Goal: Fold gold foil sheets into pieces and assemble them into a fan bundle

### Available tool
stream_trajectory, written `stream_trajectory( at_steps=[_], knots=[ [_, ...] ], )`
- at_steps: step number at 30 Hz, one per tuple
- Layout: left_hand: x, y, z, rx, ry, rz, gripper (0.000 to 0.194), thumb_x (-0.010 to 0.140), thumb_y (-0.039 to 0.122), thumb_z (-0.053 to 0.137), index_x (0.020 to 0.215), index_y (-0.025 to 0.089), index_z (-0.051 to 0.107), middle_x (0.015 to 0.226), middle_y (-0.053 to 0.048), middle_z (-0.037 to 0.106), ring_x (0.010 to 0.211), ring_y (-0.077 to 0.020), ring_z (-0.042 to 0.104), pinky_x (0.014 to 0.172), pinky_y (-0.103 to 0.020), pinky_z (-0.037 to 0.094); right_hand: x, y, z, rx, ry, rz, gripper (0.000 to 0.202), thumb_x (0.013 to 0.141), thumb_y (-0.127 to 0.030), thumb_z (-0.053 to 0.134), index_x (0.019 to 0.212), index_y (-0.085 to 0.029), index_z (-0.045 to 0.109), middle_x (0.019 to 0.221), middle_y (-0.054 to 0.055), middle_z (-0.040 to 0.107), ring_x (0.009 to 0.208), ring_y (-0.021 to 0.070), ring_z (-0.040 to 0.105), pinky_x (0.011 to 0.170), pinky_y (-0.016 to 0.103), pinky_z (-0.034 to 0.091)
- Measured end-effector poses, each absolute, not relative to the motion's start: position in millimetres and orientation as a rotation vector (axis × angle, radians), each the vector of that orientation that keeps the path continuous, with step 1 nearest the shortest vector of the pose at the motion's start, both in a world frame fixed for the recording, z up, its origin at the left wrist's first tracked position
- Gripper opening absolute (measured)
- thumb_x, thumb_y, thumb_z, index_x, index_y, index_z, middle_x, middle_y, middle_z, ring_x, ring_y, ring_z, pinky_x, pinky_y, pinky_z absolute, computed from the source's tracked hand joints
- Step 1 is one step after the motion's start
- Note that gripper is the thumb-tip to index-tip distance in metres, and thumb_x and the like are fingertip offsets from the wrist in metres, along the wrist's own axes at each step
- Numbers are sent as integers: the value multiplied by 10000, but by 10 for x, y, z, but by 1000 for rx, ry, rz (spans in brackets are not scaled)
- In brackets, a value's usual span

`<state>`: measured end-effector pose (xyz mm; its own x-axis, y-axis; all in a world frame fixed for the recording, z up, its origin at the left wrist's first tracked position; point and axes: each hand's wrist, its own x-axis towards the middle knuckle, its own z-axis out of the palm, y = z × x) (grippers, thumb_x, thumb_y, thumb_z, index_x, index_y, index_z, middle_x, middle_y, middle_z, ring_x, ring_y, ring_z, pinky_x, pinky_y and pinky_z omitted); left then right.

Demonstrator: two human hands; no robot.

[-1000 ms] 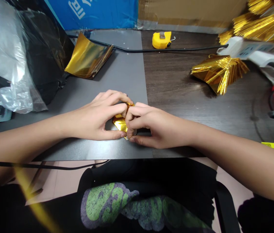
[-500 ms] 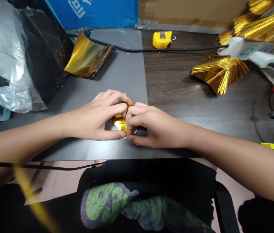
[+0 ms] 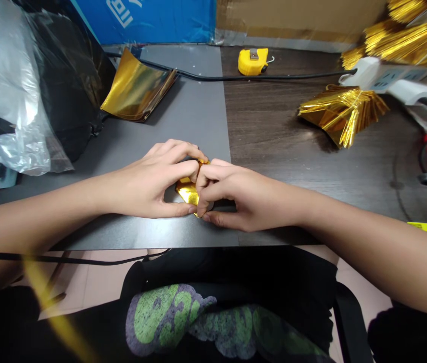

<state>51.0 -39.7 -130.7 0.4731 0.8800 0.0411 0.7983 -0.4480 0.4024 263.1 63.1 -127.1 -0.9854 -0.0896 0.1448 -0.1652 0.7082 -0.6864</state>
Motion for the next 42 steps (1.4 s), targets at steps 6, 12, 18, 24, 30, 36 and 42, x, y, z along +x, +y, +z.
stream_trajectory(
  at_steps=[6,12,18,24,30,36,42],
  knots=[
    [498,-397,-1321,2410,1415,351,330,850,488,660,1020,218,573,1327,-98,508,1247,-310,446,1007,-493,371,2629,670,-1260,249,-2808,1168,73,939,-156,620,930,-186,685,997,47,634,1014,150,557,928,300,422],
    [499,-391,-1319,2406,1412,353,319,852,484,661,1009,221,574,1312,-92,513,1237,-302,450,998,-489,372,2619,671,-1281,249,-2808,1130,91,942,-174,615,894,-198,689,992,52,637,1007,160,563,911,312,433],
    [501,-393,-1322,2398,1412,355,330,852,500,652,1009,219,578,1319,-98,510,1240,-308,444,997,-489,372,2609,629,-1323,188,-2767,1091,61,921,-170,635,924,-195,691,959,41,669,968,156,588,874,301,437],
    [499,-395,-1331,2404,1411,360,348,856,513,645,1016,212,569,1324,-104,511,1240,-309,445,995,-486,370,2611,589,-1334,106,-2754,1066,31,903,-180,659,887,-189,685,943,39,673,941,157,597,867,303,441],
    [501,-399,-1329,2401,1414,360,344,851,504,647,1009,211,559,1326,-109,516,1234,-307,448,992,-478,370,2612,555,-1334,50,-2746,1051,34,887,-169,664,862,-184,682,915,46,667,913,167,586,846,315,455],
    [507,-403,-1315,2397,1410,355,336,853,493,647,1018,211,566,1335,-111,514,1239,-308,442,1000,-478,368,2618,529,-1326,20,-2750,1034,51,881,-146,651,853,-185,668,899,50,655,887,173,573,834,325,452],
    [507,-403,-1309,2397,1407,349,330,855,488,649,1013,211,563,1335,-113,511,1249,-314,437,1011,-488,367,2623,516,-1322,0,-2746,1040,58,864,-120,646,840,-171,659,886,50,644,883,170,562,829,313,439]
  ],
)
